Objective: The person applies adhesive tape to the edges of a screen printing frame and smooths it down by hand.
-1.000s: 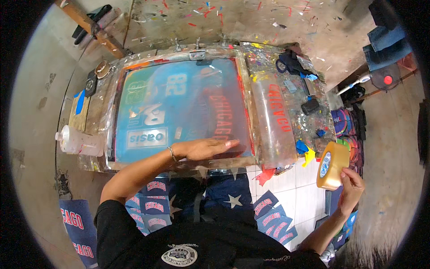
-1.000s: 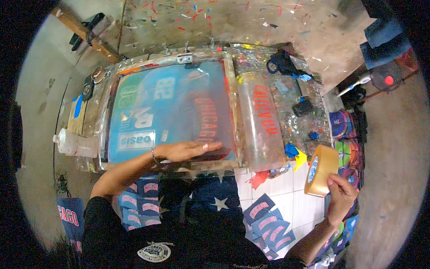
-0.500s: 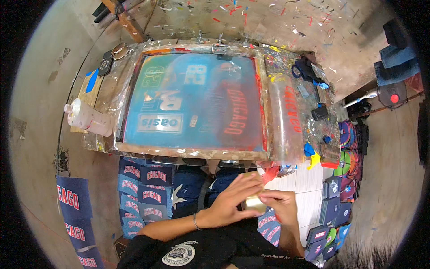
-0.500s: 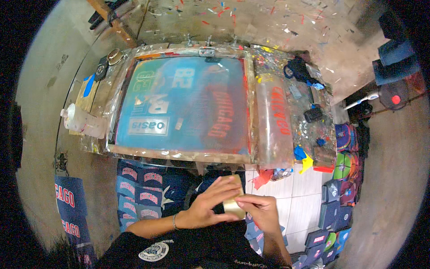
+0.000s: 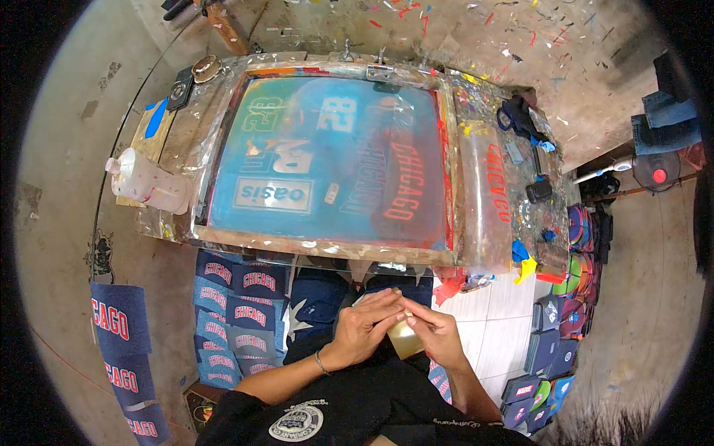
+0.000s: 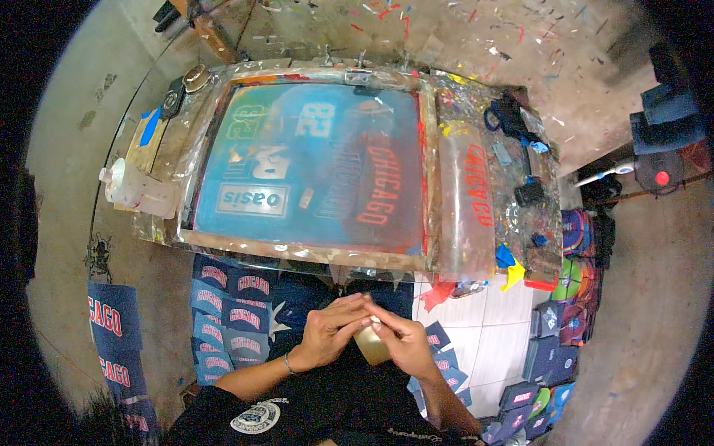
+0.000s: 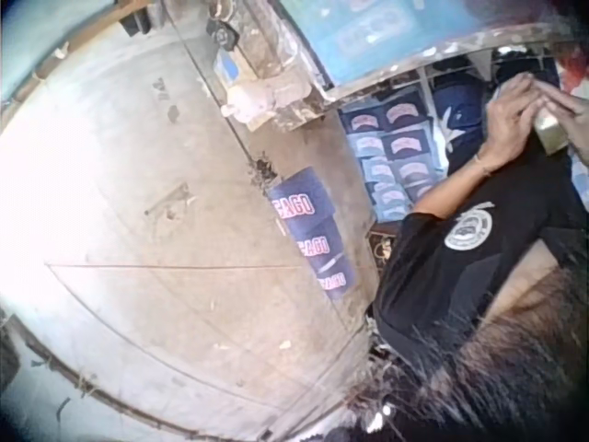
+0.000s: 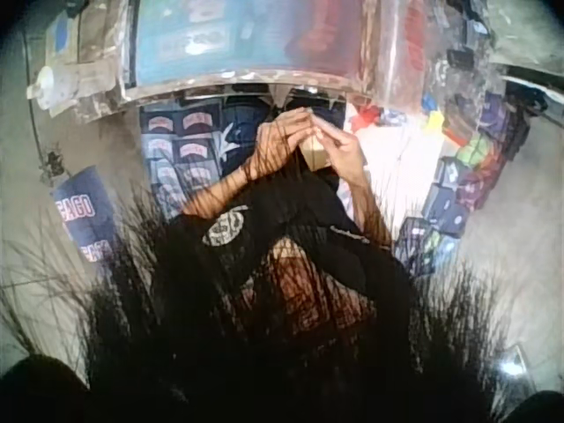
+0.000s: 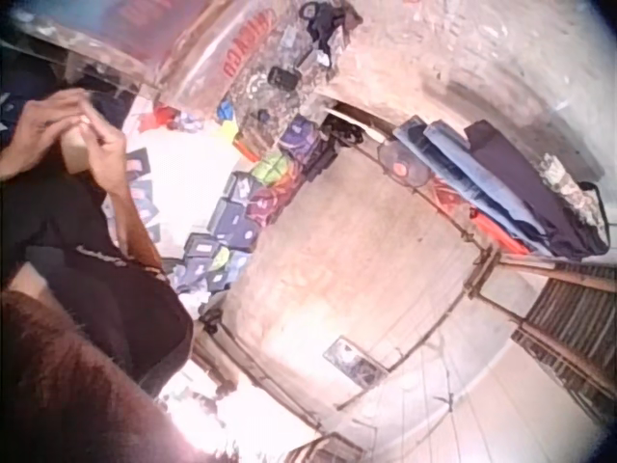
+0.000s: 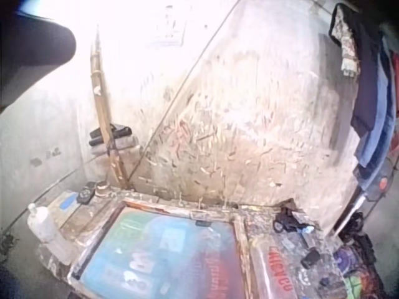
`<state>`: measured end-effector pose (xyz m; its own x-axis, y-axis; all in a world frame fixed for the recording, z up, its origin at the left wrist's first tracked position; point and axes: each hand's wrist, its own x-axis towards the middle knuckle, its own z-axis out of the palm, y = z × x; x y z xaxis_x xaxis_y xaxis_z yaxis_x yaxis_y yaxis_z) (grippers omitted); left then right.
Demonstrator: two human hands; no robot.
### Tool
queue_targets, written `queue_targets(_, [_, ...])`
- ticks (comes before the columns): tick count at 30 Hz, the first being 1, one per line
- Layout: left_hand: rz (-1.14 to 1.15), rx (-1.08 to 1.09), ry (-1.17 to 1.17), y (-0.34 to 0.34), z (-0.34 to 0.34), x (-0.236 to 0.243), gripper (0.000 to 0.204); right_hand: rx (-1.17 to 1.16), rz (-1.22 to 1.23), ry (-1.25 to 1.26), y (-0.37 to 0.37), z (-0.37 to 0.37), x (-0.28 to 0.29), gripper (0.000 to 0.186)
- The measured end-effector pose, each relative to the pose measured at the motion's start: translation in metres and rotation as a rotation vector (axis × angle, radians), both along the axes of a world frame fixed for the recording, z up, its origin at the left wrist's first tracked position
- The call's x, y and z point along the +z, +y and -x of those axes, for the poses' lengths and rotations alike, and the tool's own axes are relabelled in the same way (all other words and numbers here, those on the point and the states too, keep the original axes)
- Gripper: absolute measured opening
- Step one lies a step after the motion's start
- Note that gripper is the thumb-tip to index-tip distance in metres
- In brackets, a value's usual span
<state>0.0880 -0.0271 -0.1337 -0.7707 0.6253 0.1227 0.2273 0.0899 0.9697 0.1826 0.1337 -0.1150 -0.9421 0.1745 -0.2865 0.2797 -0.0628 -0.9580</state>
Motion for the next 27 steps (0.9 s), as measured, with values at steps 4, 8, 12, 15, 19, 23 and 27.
queue_targets(4, [0.001, 0.022, -0.096, -0.003, 0.007, 0.008, 0.022, 0.002, 0.423, -0.025, -0.004, 0.003, 0.009, 0.090])
queue_targets(8, [0.005, -0.014, -0.120, -0.007, 0.025, 0.032, 0.020, 0.223, -0.027, -0.056, -0.006, -0.001, 0.010, 0.122])
queue_targets(12, [0.029, 0.144, -0.075, -0.025, 0.083, 0.108, 0.025, 0.243, -0.113, -0.213, 0.008, -0.007, 0.020, 0.119])
queue_targets(15, [-0.191, 0.260, 0.252, -0.050, 0.165, 0.175, 0.031, 0.235, 0.137, -0.276, 0.018, -0.015, 0.026, 0.096])
queue_targets(19, [-0.355, 0.271, 0.029, -0.063, 0.194, 0.213, 0.032, 0.377, 0.253, -0.435, 0.040, -0.018, 0.023, 0.080])
queue_targets(23, [-0.285, 0.233, 0.165, -0.072, 0.172, 0.225, 0.037, 0.545, -0.032, -0.162, 0.041, -0.010, 0.006, 0.073])
queue_targets(27, [-0.295, 0.042, 0.422, -0.147, 0.131, 0.250, 0.045, 0.661, -0.221, -0.040, 0.032, 0.016, 0.016, 0.059])
